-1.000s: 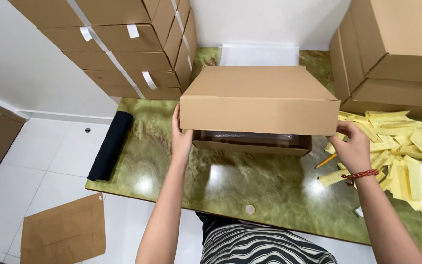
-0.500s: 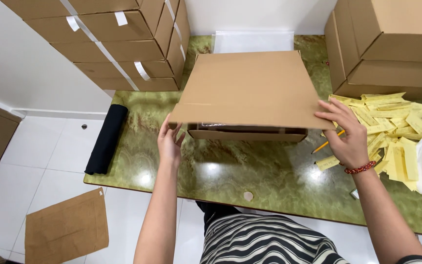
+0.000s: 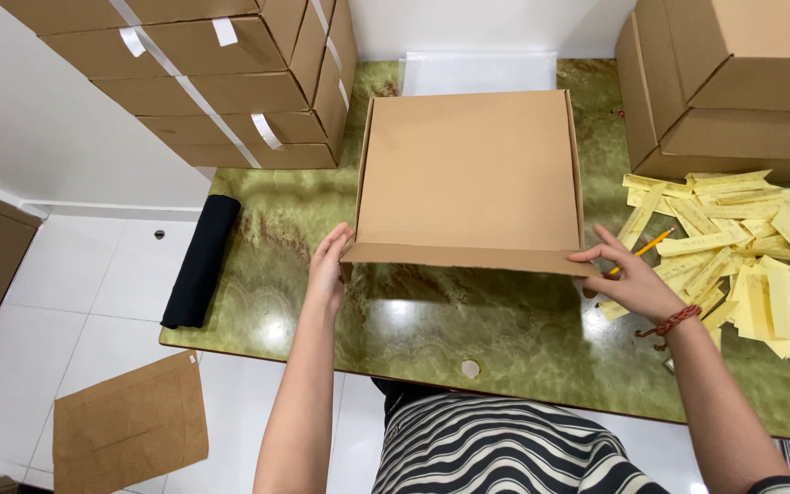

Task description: The person wraps a light blue cylindrical item in bubble wrap, places it into a cardboard box, closes the box, and ties a white ribbon around it in a bow. The workspace includes stacks of boxes and yellow packing strips.

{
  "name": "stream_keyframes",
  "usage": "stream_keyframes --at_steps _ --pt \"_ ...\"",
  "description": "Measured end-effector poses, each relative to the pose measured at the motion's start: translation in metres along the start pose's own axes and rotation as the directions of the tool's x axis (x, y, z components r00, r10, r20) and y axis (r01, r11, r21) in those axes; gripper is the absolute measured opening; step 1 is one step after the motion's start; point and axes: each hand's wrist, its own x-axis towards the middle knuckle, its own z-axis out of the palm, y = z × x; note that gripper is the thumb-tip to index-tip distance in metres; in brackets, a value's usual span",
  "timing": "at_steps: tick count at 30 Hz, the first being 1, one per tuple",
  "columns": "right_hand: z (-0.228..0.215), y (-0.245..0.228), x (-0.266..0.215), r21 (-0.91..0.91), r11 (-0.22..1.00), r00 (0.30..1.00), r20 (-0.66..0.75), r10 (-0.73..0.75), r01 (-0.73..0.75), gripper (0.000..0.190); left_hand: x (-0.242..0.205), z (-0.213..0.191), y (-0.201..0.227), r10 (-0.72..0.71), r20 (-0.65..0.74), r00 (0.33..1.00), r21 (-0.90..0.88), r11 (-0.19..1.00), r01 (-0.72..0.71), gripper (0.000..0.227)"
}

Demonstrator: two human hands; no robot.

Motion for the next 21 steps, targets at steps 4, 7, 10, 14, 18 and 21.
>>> stream_keyframes --at_steps 4,7,10,14,18,21 --pt "-0.004 -0.039 -0.004 0.098 0.982 0.978 0.146 0.147 -0.163 0.062 0.020 -0.004 -0.008 -0.049 0.013 0.999 0.033 0.998 0.048 0.043" --pt "0.000 -0.031 0.008 0.171 0.959 0.967 0.159 0.199 -0.225 0.100 0.032 -0.004 -0.011 -0.078 0.069 0.995 0.038 0.996 0.075 0.051" --pt "0.005 -0.017 0.026 0.295 0.932 0.977 0.032 0.213 -0.213 0.102 0.038 0.002 -0.010 -0.086 0.076 0.993 0.120 0.990 0.076 0.058" --pt "0.011 0.017 0.063 0.369 0.893 0.954 -0.053 0.296 -0.257 0.082 0.061 0.007 -0.022 -0.102 0.108 0.989 0.195 0.977 0.080 0.069" --pt "0.021 0.029 0.090 0.495 0.834 0.935 -0.107 0.339 -0.246 0.080 0.081 0.011 -0.019 -0.176 0.122 0.977 0.162 0.974 0.156 0.077" --pt "0.020 0.045 0.117 0.547 0.797 0.917 -0.123 0.379 -0.257 0.080 0.088 0.021 -0.014 -0.203 0.135 0.970 0.125 0.974 0.187 0.081"
